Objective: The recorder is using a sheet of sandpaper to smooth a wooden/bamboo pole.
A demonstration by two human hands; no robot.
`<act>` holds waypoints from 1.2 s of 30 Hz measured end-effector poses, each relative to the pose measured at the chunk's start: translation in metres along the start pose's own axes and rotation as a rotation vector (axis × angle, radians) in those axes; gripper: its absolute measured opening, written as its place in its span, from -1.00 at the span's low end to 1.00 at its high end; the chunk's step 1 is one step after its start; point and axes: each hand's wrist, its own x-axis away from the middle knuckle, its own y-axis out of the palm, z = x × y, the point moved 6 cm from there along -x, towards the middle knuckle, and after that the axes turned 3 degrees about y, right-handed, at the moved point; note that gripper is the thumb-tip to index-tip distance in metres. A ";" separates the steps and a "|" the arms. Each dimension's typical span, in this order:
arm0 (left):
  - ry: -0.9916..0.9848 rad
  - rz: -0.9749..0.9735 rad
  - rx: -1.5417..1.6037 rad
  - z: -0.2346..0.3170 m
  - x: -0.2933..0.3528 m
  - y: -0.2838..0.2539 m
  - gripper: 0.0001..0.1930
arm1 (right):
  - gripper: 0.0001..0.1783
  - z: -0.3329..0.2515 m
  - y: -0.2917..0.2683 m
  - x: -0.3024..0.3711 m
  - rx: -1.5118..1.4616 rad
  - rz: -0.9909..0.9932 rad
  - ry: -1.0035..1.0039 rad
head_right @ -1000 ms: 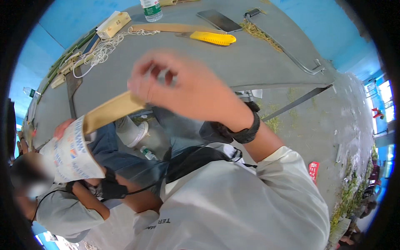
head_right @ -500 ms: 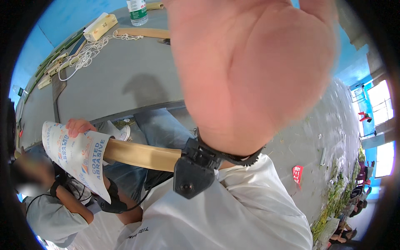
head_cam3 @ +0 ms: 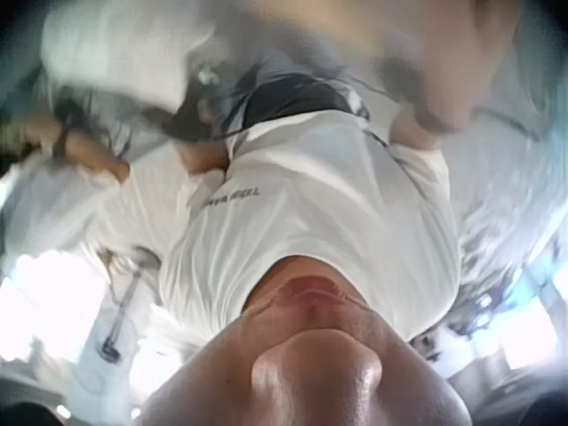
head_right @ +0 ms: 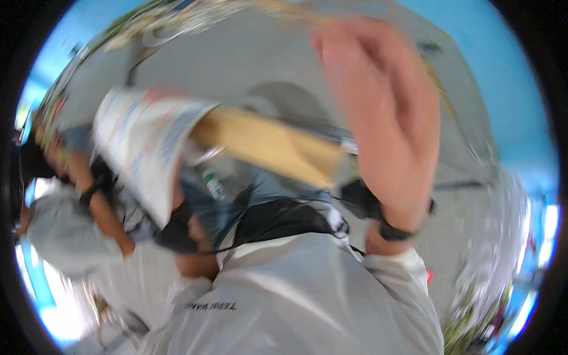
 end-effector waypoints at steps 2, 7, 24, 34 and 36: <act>0.060 -0.031 -0.053 0.001 -0.037 -0.019 -0.64 | -0.65 0.000 0.003 0.021 0.398 -0.275 0.013; 0.111 -0.160 -0.088 -0.014 -0.033 -0.010 -0.55 | -0.43 0.017 -0.006 0.049 0.417 -0.353 0.228; -0.013 0.208 0.000 -0.102 0.017 0.004 -0.38 | -0.62 0.001 0.009 0.043 0.595 -0.444 0.158; 0.024 0.505 -0.245 -0.060 0.023 0.029 -0.38 | -0.58 0.011 0.010 0.050 0.671 -0.394 0.226; 0.060 0.496 -0.267 -0.037 0.021 0.025 -0.38 | -0.57 0.013 0.000 0.053 0.633 -0.425 0.250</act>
